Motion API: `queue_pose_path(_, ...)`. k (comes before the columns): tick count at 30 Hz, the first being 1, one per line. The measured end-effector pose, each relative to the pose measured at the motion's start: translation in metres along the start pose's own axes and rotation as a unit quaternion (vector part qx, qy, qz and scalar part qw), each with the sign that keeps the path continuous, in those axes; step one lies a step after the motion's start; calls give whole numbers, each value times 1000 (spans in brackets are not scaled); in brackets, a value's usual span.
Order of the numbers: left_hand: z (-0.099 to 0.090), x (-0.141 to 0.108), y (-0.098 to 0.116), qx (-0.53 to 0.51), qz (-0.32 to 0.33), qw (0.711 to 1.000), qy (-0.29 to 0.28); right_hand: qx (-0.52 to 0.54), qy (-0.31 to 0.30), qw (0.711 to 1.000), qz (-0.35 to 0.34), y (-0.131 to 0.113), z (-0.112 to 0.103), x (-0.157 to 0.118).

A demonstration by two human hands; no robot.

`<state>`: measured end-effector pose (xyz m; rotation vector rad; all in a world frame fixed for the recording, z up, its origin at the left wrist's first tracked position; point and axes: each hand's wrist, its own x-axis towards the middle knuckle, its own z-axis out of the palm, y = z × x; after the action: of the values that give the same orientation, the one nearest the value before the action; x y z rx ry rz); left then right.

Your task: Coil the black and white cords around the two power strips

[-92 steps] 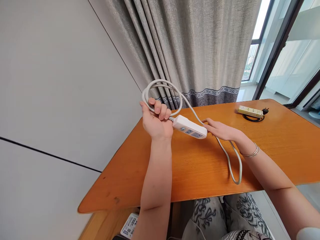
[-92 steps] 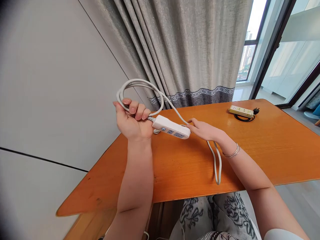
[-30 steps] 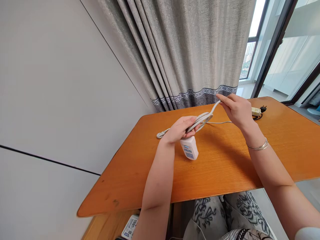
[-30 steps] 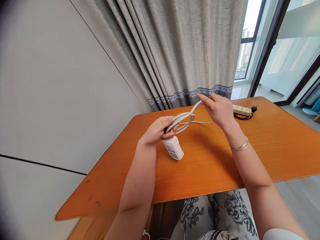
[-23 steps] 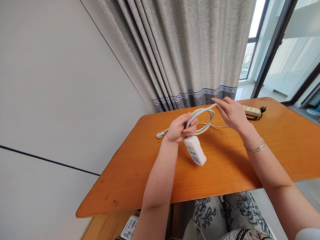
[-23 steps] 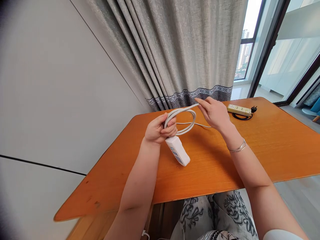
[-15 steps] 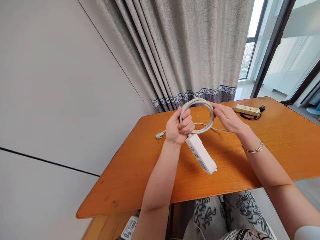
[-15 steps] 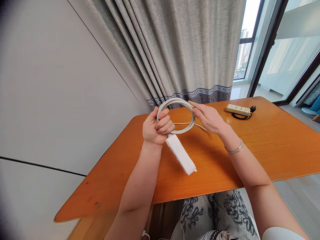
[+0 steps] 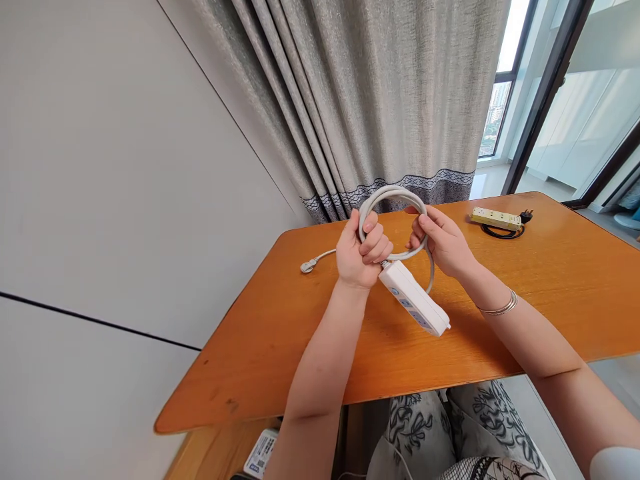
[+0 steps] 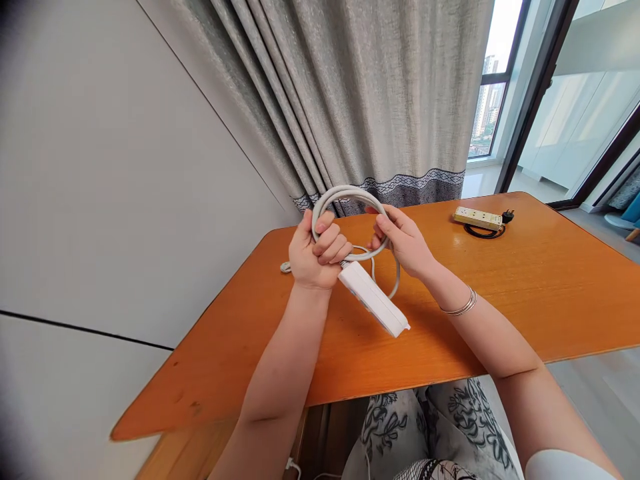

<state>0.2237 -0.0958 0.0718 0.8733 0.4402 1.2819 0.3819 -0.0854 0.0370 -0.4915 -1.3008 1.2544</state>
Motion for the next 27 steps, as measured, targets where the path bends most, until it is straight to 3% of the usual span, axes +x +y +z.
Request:
queue_pose_path(7,7,-1,-20,-40,-1,999,-16,47,81,996,-9,-5,8,-6)
queue_pose_path(13,14,-2,-29,-6,16,1000,4,12,123,992,-34,-5,9,-6)
queue_pose_path(23,13,3,-44,47,74,996,35,-12,129,991,-40,-12,4,-4)
queue_pose_path(27,8,6,-50,68,132,987,63,-53,125,989,-59,-16,1,-5)
